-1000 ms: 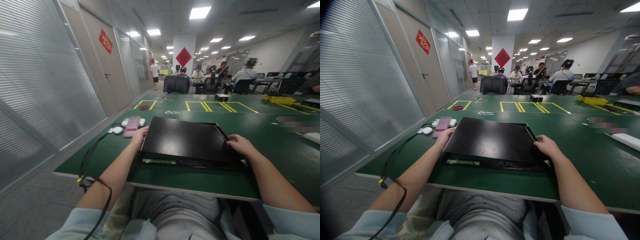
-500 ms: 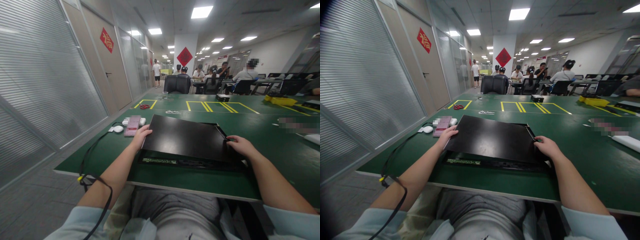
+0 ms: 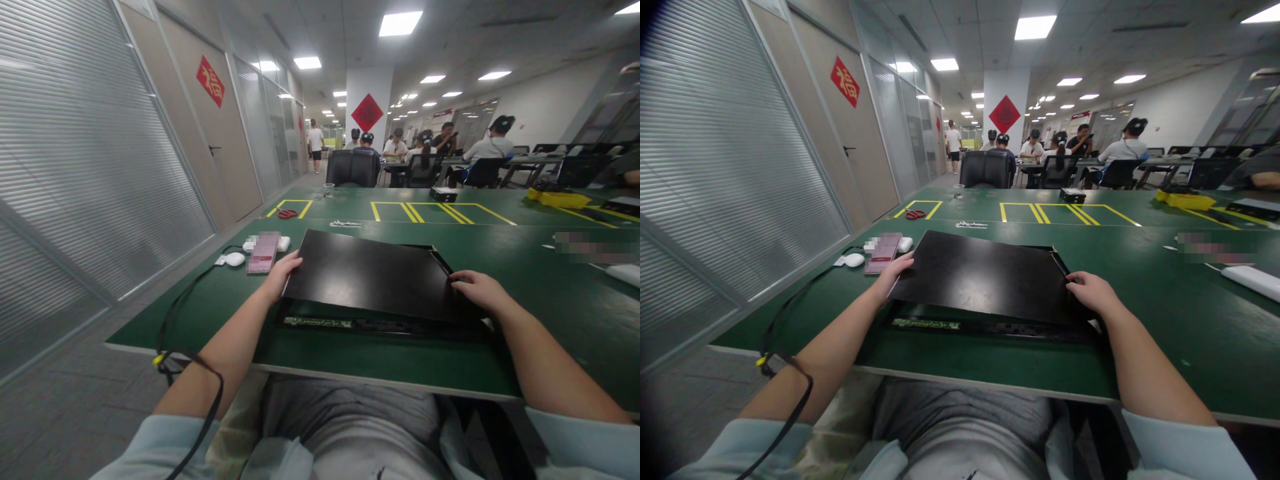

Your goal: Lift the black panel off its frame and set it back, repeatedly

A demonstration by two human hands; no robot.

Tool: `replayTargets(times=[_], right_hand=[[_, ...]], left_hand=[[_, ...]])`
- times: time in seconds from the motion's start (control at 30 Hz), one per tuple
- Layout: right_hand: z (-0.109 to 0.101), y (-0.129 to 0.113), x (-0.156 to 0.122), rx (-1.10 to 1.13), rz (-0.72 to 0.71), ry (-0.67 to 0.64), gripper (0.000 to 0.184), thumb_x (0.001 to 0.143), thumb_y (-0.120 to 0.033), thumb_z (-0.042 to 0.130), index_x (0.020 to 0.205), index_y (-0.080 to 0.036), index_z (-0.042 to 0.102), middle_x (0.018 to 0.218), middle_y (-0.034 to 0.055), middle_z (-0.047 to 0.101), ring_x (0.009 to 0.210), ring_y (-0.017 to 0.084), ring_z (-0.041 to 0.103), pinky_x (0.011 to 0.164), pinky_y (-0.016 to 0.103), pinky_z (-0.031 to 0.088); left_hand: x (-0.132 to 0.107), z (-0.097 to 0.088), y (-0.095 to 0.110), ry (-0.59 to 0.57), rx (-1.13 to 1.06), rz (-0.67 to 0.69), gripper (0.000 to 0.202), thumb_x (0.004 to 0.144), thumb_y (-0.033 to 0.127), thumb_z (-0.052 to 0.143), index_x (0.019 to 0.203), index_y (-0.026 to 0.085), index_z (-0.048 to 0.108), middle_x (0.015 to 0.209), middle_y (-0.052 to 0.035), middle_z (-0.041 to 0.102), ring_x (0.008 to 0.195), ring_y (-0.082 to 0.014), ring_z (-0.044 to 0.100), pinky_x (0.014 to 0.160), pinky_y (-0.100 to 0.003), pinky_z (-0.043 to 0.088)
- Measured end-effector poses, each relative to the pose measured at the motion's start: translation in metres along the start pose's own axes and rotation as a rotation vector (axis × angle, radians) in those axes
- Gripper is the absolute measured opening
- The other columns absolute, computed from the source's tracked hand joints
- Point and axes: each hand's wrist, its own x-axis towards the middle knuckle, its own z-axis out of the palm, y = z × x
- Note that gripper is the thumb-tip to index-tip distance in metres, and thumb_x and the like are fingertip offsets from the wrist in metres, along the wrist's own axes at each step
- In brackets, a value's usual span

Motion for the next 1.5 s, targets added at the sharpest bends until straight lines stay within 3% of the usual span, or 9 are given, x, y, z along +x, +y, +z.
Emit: replayTargets(times=[0.23,0.63,0.87,1.07,1.17,1.2,1.3,1.43,1.5], right_hand=[[0.001,0.000,0.000,0.006,0.002,0.007,0.032,0.078,-0.034,0.063,0.102,-0.022,0.080,0.087,0.0069,0.075,0.082,0.027,0.070,0.076,0.037,0.053],[-0.001,-0.005,-0.001,0.057,0.051,0.054,0.037,0.080,-0.035,0.064,0.111,-0.019,0.078,0.092,0.0097,0.076,0.089,0.029,0.071,0.082,0.039,0.055],[0.003,-0.003,-0.001,0.357,0.074,0.127,0.020,0.073,-0.040,0.073,0.079,-0.021,0.076,0.086,0.0104,0.077,0.092,0.031,0.072,0.087,0.043,0.056],[-0.005,-0.013,-0.010,0.865,0.143,0.271,0.030,0.064,-0.033,0.077,0.091,-0.022,0.075,0.090,0.0058,0.077,0.096,0.028,0.071,0.090,0.042,0.056],[-0.021,-0.026,-0.023,1.218,0.104,0.137,0.039,0.062,-0.026,0.075,0.101,-0.024,0.073,0.092,0.0029,0.077,0.093,0.025,0.073,0.090,0.038,0.058],[-0.026,-0.030,-0.028,1.286,0.061,-0.008,0.042,0.063,-0.026,0.075,0.105,-0.025,0.073,0.096,0.0027,0.078,0.095,0.026,0.073,0.091,0.039,0.058],[-0.038,-0.041,-0.045,1.426,0.010,-0.119,0.038,0.069,-0.030,0.070,0.107,-0.028,0.072,0.099,0.0039,0.078,0.099,0.029,0.074,0.091,0.043,0.059],[-0.044,-0.052,-0.061,1.429,0.307,-0.186,0.024,0.075,-0.034,0.062,0.095,-0.022,0.070,0.093,0.0121,0.077,0.098,0.035,0.073,0.090,0.052,0.058],[-0.044,-0.056,-0.064,1.456,0.360,-0.157,0.019,0.077,-0.031,0.061,0.091,-0.021,0.068,0.089,0.0125,0.076,0.096,0.035,0.072,0.091,0.054,0.057]], left_hand=[[-0.005,0.001,0.000,-0.072,-0.037,-0.073,0.071,0.081,0.056,0.075,0.142,0.022,0.065,0.134,-0.0110,0.072,0.129,-0.0363,0.063,0.109,-0.045,0.049],[-0.004,0.001,-0.002,-0.171,-0.097,-0.008,0.089,0.079,0.032,0.071,0.161,0.023,0.039,0.142,-0.0081,0.067,0.129,-0.0356,0.062,0.115,-0.050,0.043],[-0.007,0.003,-0.001,-0.170,-0.119,-0.017,0.091,0.077,0.028,0.070,0.162,0.023,0.037,0.141,-0.0080,0.067,0.130,-0.0361,0.062,0.116,-0.052,0.042],[-0.010,0.005,0.001,-0.089,-0.148,-0.026,0.087,0.079,0.028,0.067,0.161,0.028,0.037,0.140,-0.0047,0.069,0.126,-0.0340,0.065,0.113,-0.051,0.046],[-0.010,0.006,0.002,-0.063,-0.151,-0.028,0.085,0.080,0.030,0.067,0.160,0.027,0.039,0.136,-0.0047,0.071,0.123,-0.0334,0.067,0.111,-0.050,0.048],[-0.009,0.005,0.002,-0.057,-0.153,-0.028,0.084,0.080,0.030,0.067,0.160,0.026,0.039,0.135,-0.0050,0.072,0.122,-0.0333,0.067,0.111,-0.049,0.048],[-0.004,0.000,0.000,-0.046,-0.156,-0.031,0.084,0.079,0.030,0.068,0.159,0.025,0.041,0.130,-0.0053,0.074,0.118,-0.0330,0.069,0.109,-0.048,0.050],[0.006,-0.011,-0.003,0.011,-0.103,-0.091,0.076,0.080,0.035,0.068,0.152,0.020,0.051,0.120,-0.0071,0.078,0.112,-0.0346,0.072,0.100,-0.045,0.056],[0.010,-0.016,-0.005,0.057,-0.054,-0.135,0.067,0.083,0.043,0.067,0.144,0.016,0.061,0.113,-0.0094,0.080,0.110,-0.0363,0.073,0.094,-0.044,0.058]])
